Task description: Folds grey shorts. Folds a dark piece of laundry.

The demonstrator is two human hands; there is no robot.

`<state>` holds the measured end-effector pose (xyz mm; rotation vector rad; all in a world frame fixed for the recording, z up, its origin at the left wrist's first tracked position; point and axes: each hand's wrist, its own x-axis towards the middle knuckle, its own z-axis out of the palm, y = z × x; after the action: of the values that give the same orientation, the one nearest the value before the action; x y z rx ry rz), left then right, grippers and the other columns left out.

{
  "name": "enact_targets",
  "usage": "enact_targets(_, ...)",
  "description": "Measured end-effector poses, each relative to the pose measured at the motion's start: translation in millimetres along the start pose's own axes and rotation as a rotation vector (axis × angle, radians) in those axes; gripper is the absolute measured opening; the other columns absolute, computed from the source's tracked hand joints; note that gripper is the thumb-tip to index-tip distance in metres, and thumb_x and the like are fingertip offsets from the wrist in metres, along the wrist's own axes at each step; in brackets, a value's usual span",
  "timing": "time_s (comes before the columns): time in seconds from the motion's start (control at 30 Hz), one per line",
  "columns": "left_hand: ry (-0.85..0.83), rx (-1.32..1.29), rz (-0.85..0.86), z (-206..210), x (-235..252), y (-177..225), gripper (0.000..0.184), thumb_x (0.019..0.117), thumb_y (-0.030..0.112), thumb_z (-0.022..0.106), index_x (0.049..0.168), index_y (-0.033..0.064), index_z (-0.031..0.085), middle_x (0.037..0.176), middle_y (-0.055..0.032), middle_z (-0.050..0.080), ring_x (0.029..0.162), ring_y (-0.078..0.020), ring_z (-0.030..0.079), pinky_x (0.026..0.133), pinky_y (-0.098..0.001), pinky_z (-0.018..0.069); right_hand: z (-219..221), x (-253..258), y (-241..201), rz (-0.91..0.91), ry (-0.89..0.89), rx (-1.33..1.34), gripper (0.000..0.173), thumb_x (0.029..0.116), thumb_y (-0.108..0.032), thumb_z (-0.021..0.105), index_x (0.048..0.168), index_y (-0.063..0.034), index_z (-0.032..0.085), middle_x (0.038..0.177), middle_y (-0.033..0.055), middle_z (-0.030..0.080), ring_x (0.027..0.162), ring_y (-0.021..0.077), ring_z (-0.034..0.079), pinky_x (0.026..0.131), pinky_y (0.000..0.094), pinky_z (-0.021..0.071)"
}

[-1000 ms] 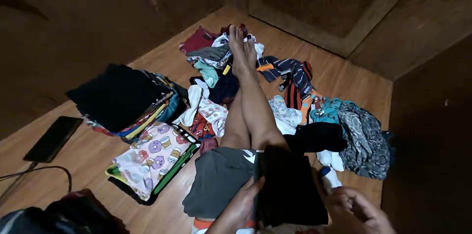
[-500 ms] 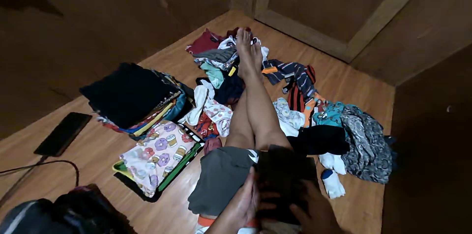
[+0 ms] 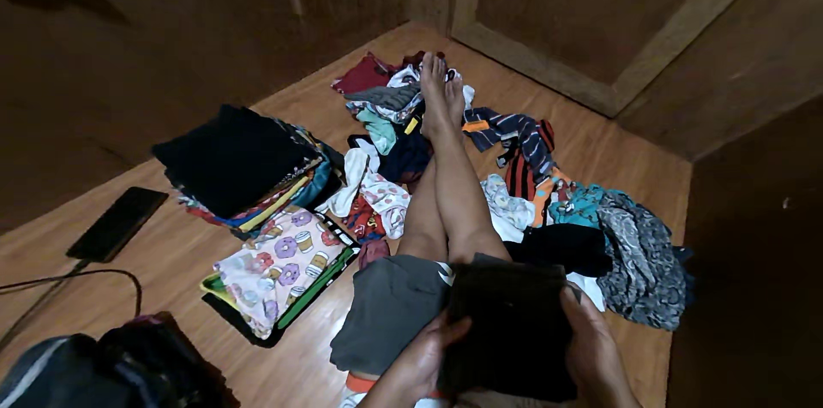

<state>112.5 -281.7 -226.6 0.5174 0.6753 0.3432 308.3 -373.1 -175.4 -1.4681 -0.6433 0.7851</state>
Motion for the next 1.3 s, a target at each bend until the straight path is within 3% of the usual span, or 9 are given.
enact_targets(0.2, 0.006, 0.187, 0.058, 8, -3, -2, 0.044, 0.0951, -0.001, 0.059, 0.138, 0.0019, 0.049, 0.114, -0.0107, 0.071, 0.102, -0.0192, 0.071, 0.090, -0.0390, 0.0606, 12, -26, 0, -0.253, -0.094, -0.406, 0.041, 0.1071, -0.015, 0.039, 0.135, 0.0114, 0.055, 0.137, 0.0131, 0.061, 0.127, 0.0019, 0.054, 0.109, 0.0221, 0.0434)
enact_targets(0.3, -0.004, 0.130, 0.097, 18, -8, 1, 0.057, 0.0939, -0.004, 0.057, 0.147, 0.0036, 0.039, 0.121, -0.0103, 0.068, 0.106, -0.0179, 0.070, 0.091, -0.0376, 0.0599, 17, -38, 21, -0.519, -0.312, -0.610, 0.042, 0.1084, -0.033, 0.047, 0.134, -0.0025, 0.062, 0.139, 0.0159, 0.061, 0.133, 0.0155, 0.055, 0.111, 0.0321, 0.0457)
enact_targets(0.4, 0.011, 0.145, 0.146, 24, -9, 2, 0.055, 0.0936, -0.006, 0.053, 0.146, 0.0026, 0.037, 0.120, -0.0086, 0.067, 0.104, -0.0142, 0.069, 0.090, -0.0343, 0.0594, 23, -44, 37, -0.621, -0.468, -0.692, 0.057, 0.0944, -0.047, 0.069, 0.136, -0.0086, 0.062, 0.141, 0.0203, 0.058, 0.133, 0.0268, 0.055, 0.110, 0.0384, 0.0469)
enact_targets(0.53, -0.019, 0.210, 0.160, 23, -9, 1, 0.054, 0.0932, -0.008, 0.053, 0.144, 0.0025, 0.040, 0.121, -0.0072, 0.067, 0.106, -0.0126, 0.068, 0.093, -0.0331, 0.0582, 19, -39, 25, -0.397, -0.416, -0.575, 0.076, 0.0879, -0.040, 0.078, 0.142, 0.0062, 0.052, 0.144, 0.0263, 0.053, 0.126, 0.0224, 0.059, 0.103, 0.0342, 0.0523)
enact_targets(0.67, -0.071, 0.238, 0.161, 21, -6, -4, 0.055, 0.0941, -0.002, 0.061, 0.145, 0.0035, 0.041, 0.123, -0.0078, 0.067, 0.109, -0.0152, 0.067, 0.094, -0.0355, 0.0578, 10, -23, 8, -0.171, -0.488, -0.484, 0.038, 0.0931, -0.016, 0.071, 0.128, -0.0027, 0.069, 0.124, 0.0093, 0.068, 0.114, 0.0110, 0.064, 0.099, 0.0283, 0.0541)
enact_targets(0.8, -0.132, 0.154, 0.111, 19, -9, 1, 0.059, 0.0933, -0.001, 0.061, 0.148, 0.0057, 0.039, 0.122, -0.0091, 0.068, 0.107, -0.0189, 0.069, 0.093, -0.0396, 0.0595, -5, -1, -10, 0.138, -0.288, 0.011, 0.029, 0.0893, -0.001, 0.061, 0.117, -0.0041, 0.071, 0.103, 0.0015, 0.075, 0.093, 0.0084, 0.070, 0.083, 0.0285, 0.0603)
enact_targets(0.97, -0.171, 0.074, 0.050, 27, -16, 10, 0.045, 0.0933, 0.000, 0.058, 0.138, 0.0051, 0.049, 0.112, -0.0086, 0.072, 0.100, -0.0183, 0.071, 0.088, -0.0388, 0.0606, -23, 26, -22, 0.049, -0.033, 0.428, 0.030, 0.0974, -0.002, 0.047, 0.120, 0.0001, 0.066, 0.103, 0.0096, 0.075, 0.090, 0.0144, 0.074, 0.081, 0.0315, 0.0634)
enact_targets(1.1, -0.218, 0.087, 0.024, 36, -18, 10, 0.047, 0.0967, 0.002, 0.056, 0.143, 0.0049, 0.045, 0.115, -0.0078, 0.071, 0.102, -0.0177, 0.071, 0.090, -0.0390, 0.0598, -8, 1, -25, -0.350, 0.056, -0.140, 0.027, 0.0954, -0.006, 0.058, 0.119, -0.0027, 0.071, 0.110, -0.0016, 0.071, 0.101, 0.0047, 0.067, 0.090, 0.0235, 0.0572)
enact_targets(1.3, -0.078, 0.228, 0.103, 25, -12, 2, 0.054, 0.1102, 0.043, 0.029, 0.140, 0.0041, 0.052, 0.122, -0.0060, 0.068, 0.113, -0.0129, 0.066, 0.099, -0.0370, 0.0550, 13, -31, 2, -0.492, -0.597, -0.792, 0.041, 0.0976, -0.030, 0.067, 0.127, -0.0022, 0.070, 0.125, 0.0175, 0.068, 0.117, 0.0282, 0.065, 0.100, 0.0409, 0.0538)
